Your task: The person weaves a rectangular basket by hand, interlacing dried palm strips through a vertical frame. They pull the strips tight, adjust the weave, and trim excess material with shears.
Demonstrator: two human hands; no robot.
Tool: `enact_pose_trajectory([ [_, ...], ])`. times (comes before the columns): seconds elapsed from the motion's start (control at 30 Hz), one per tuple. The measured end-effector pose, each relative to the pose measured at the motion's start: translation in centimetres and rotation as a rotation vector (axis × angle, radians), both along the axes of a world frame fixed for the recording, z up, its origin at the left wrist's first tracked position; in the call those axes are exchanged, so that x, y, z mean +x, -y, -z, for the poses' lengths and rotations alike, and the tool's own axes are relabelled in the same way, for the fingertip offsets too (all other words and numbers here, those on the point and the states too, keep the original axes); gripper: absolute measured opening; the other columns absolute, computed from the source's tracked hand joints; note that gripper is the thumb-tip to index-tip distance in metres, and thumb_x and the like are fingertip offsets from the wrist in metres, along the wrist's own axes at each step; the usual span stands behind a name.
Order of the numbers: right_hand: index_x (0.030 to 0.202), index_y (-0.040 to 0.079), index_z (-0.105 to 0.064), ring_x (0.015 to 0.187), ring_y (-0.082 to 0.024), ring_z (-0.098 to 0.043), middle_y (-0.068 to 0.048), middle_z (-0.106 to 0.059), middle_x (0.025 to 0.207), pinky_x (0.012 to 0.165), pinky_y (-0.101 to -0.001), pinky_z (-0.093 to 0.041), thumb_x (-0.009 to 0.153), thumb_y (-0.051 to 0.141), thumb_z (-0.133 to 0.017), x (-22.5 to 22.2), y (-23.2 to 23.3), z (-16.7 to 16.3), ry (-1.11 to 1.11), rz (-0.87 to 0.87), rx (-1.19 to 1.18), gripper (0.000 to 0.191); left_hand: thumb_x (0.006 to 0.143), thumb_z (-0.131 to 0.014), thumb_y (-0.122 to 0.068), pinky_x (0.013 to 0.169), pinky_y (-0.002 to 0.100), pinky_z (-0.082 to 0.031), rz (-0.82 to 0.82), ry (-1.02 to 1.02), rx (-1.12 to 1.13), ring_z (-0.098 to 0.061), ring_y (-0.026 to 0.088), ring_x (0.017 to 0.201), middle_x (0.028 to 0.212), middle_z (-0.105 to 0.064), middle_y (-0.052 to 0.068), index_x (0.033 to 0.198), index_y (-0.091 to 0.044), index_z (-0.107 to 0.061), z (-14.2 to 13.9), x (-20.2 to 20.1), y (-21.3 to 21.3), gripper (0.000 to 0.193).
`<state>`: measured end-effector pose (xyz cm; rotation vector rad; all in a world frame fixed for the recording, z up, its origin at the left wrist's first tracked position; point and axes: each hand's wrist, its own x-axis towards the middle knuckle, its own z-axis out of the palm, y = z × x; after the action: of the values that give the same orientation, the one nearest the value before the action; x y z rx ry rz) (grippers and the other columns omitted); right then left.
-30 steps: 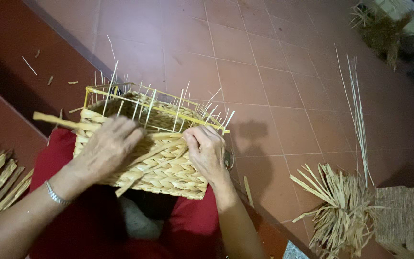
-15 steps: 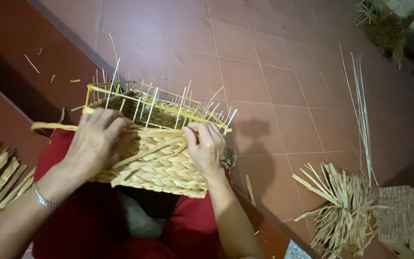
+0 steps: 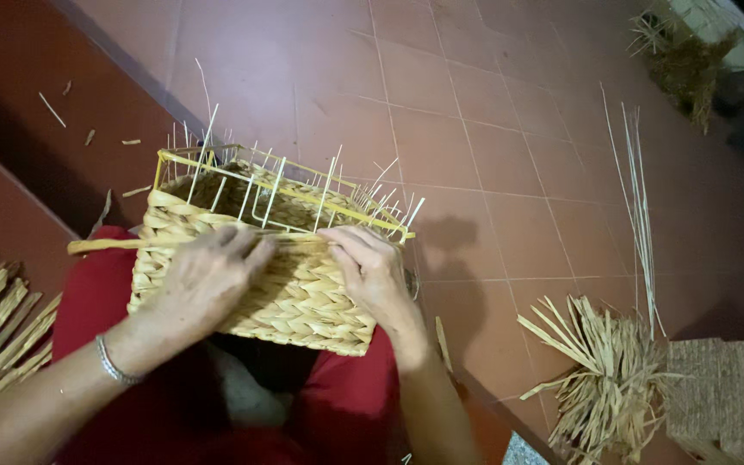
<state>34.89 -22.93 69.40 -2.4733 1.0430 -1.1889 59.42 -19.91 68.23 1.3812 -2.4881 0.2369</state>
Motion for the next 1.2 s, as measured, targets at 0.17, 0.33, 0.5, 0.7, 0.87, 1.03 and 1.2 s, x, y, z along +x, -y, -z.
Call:
enact_pose_trajectory([
  [0.17,0.109,0.004,-0.072,0.084,-0.027,-0.069,-0.010,-0.069,0.094,0.077,-0.0380,-0.057,0.088,0.006,-0.073,1.5,-0.7,-1.0,-0.127,0.028,0.003,0.022,0.083,-0.069,-0.016,0.100,0.048,-0.040,0.019,-0.128,-0.454,-0.058,0.022,0.106,0.112,-0.066,0.007,0.114,-0.009,-0.068,-3.1,0.5,-0.1,0.032],
  [0.33,0.098,0.004,-0.065,0.078,-0.026,-0.067,-0.010,-0.066,0.087,0.072,-0.0404,-0.054,0.091,0.003,-0.070,2.1,0.8,0.1,-0.060,0.088,-0.030,0.008,0.089,-0.069,-0.025,0.095,0.043,-0.037,0.178,-0.138,-0.673,-0.059,0.023,0.112,0.124,-0.065,0.010,0.116,-0.010,-0.066,-2.9,0.6,-1.8,0.031],
  [0.5,0.100,0.003,-0.064,0.074,-0.024,-0.068,-0.010,-0.068,0.085,0.068,-0.0384,-0.053,0.093,0.003,-0.068,1.6,1.7,0.5,-0.013,0.097,0.058,0.008,0.077,-0.073,-0.012,0.082,0.038,-0.053,0.174,-0.258,-0.194,-0.062,0.025,0.095,0.101,-0.066,0.013,0.111,0.000,-0.066,-0.2,-1.5,2.7,0.037],
  [0.7,0.101,0.001,-0.066,0.073,-0.020,-0.066,-0.009,-0.068,0.085,0.067,-0.0347,-0.052,0.094,0.002,-0.068,2.5,1.0,0.1,0.034,0.115,0.124,0.008,0.096,-0.064,-0.020,0.047,0.036,-0.048,-0.036,-0.320,0.346,-0.056,0.020,0.045,0.061,-0.064,0.008,0.093,-0.004,-0.070,-0.3,-3.6,7.8,0.017],
  [0.87,0.100,0.001,-0.068,0.075,-0.019,-0.065,-0.009,-0.066,0.090,0.065,-0.0336,-0.053,0.090,0.002,-0.071,3.3,1.4,0.2,0.107,0.156,0.072,0.010,0.091,-0.057,-0.012,0.043,0.031,-0.049,-0.056,-1.085,0.586,-0.056,0.014,0.049,0.066,-0.069,0.011,0.086,0.000,-0.070,0.7,-1.8,4.9,0.019],
  [1.03,0.093,0.005,-0.073,0.074,-0.020,-0.066,-0.007,-0.067,0.085,0.064,-0.0335,-0.053,0.087,0.005,-0.077,5.2,2.1,1.1,0.064,0.275,0.029,0.007,0.098,-0.053,-0.014,0.049,0.027,-0.056,0.143,-1.259,0.588,-0.065,0.013,0.058,0.075,-0.074,0.010,0.082,-0.004,-0.075,2.5,-1.6,1.3,0.029],
  [1.2,0.095,0.005,-0.073,0.083,-0.023,-0.067,-0.008,-0.067,0.090,0.074,-0.0358,-0.055,0.089,0.004,-0.074,5.2,1.1,0.5,-0.020,0.169,-0.064,0.006,0.097,-0.067,-0.025,0.085,0.040,-0.050,0.333,-0.655,-0.178,-0.065,0.023,0.098,0.112,-0.072,0.012,0.112,-0.002,-0.073,1.4,0.4,1.4,0.027],
])
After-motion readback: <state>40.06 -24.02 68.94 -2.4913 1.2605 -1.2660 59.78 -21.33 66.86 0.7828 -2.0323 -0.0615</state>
